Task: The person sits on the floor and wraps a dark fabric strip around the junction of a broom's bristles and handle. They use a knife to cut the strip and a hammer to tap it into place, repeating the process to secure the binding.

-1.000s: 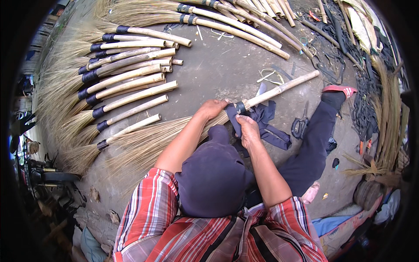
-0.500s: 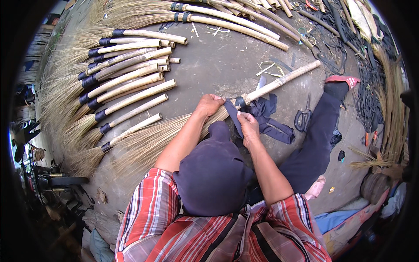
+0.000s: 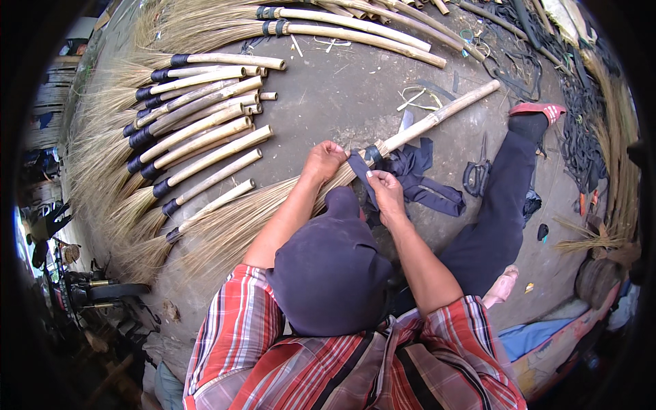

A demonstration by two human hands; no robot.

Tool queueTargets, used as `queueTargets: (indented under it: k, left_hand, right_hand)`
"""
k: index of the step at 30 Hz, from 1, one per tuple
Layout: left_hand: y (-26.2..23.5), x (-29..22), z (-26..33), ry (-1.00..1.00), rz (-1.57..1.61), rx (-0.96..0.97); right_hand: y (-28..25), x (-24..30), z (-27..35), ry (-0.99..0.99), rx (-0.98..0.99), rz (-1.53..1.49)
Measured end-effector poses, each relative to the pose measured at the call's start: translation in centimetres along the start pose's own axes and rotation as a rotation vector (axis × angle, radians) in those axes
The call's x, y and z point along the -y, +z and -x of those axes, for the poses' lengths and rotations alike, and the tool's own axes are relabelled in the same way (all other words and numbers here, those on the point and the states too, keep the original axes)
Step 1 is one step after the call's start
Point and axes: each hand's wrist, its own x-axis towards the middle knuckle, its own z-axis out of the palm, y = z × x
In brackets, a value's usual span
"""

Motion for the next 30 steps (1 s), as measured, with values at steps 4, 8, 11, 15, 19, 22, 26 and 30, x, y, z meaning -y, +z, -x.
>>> queueTargets:
  k: [4, 8, 11, 15, 19, 22, 26, 30]
  left_hand:
    - [-0.5, -1.1, 1.5, 0.055, -0.396, -0.022]
    - [-0.7, -2.0, 4.2, 0.322, -0.621, -0.032]
    - [-0.8, -2.5, 5.7, 0.504, -0.823, -0.051]
    - [-1.7, -3.7, 5.0, 0.318, -0.751, 0.176]
    - [-1.2, -4.1, 4.2, 0.209, -0.693, 0.308]
    - [0.0, -3.5, 4.6, 0.260, -0.700, 0.227]
    - [0.3, -3.0, 4.6, 0.197, -0.684, 0.197]
    - [-0.5, -3.0, 3.4, 0.131, -0.582, 0.288]
  right_hand:
    - [-0.5, -0.3, 0.3, -0.001, 0.037, 0.076]
    - [-0.6, -0.9, 0.0, -0.017, 0.026, 0.140]
    - [-0.7, -1.4, -0.3, -0.038, 0.031, 0.195]
    - [-1.1, -1.9, -0.6, -0.016, 0.007, 0.302]
    - [-1.3, -2.4, -0.9, -0.124, -0.022, 0.345]
    - [-1.4, -2.8, -1.1, -0.113, -0.039, 0.346]
    - [-1.5, -3.4, -1.7, -0.108, -0.067, 0.411]
    - [-1.1, -3.9, -3.1, -0.120, -0.102, 0.592]
